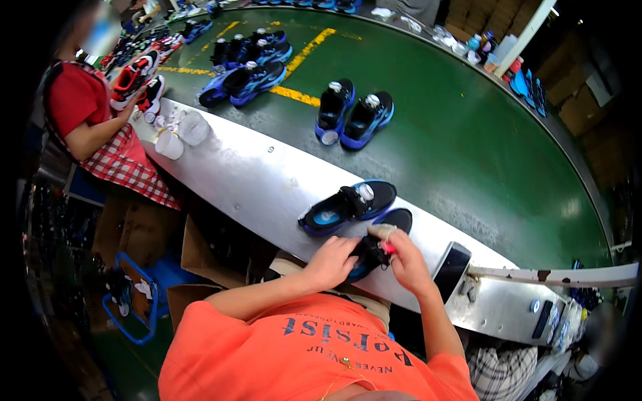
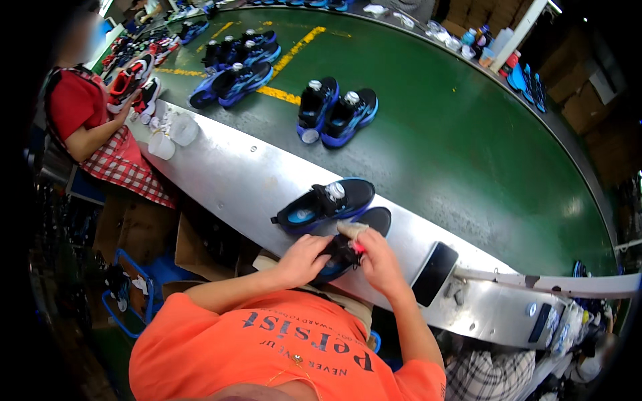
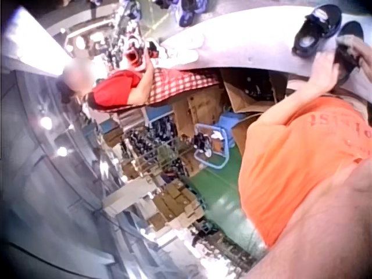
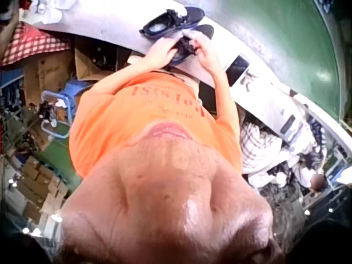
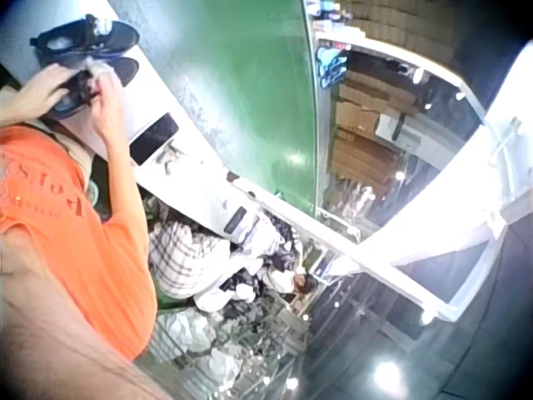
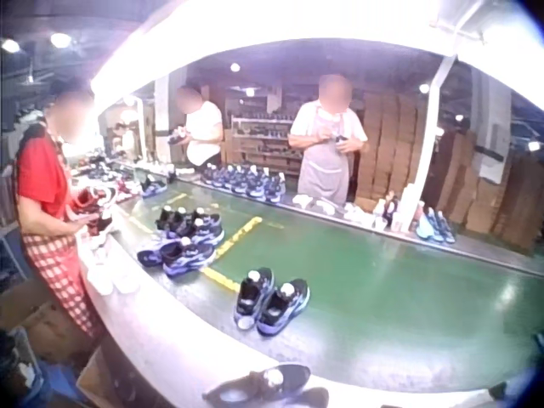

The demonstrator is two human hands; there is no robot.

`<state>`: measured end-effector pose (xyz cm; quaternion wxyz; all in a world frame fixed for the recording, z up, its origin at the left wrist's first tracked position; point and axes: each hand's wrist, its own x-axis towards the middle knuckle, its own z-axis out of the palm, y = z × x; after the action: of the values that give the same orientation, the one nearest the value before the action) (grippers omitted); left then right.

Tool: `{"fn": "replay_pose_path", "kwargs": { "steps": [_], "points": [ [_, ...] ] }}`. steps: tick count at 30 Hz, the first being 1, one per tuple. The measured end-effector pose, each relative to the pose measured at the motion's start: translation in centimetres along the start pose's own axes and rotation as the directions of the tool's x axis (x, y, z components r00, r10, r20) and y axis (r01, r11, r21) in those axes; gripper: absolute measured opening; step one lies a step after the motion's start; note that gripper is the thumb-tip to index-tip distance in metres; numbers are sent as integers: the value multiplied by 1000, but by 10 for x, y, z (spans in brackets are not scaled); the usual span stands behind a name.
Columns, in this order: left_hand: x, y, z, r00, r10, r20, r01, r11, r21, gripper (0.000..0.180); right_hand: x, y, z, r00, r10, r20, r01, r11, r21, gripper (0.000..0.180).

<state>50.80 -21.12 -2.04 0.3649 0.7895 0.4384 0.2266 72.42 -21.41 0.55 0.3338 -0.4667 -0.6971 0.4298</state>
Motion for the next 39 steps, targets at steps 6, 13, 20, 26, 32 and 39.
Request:
{"fn": "replay_pose_path", "kwargs": {
  "steps": [6, 13, 20, 26, 32, 39],
  "points": [
    [22, -11, -3, 998, 30, 50, -27, 998, -50, 23, -2, -14, -31, 970, -4, 245, 4, 1000, -2, 73],
    [29, -2, 18, 991, 4, -130, -6, 1000, -20, 17, 7, 4, -17, 998, 37, 57, -29, 991, -127, 58],
    [40, -1, 10, 968, -249, -43, 232, 944, -234, 15, -8, -22, -18, 987, -68, 146, 137, 827, -545, 51],
    [37, 2, 22, 988, -58, -142, 41, 992, -121, 12, -8, 1, -24, 979, 175, 103, -147, 960, -239, 57],
    [39, 9, 21, 984, -101, -146, 73, 980, -185, 13, -21, 0, -24, 995, 100, 16, -96, 979, -182, 61],
    [40, 0, 23, 965, -250, -79, 217, 931, -294, 13, -17, -15, -13, 995, 99, 32, -84, 947, -310, 50]
  ]
}}
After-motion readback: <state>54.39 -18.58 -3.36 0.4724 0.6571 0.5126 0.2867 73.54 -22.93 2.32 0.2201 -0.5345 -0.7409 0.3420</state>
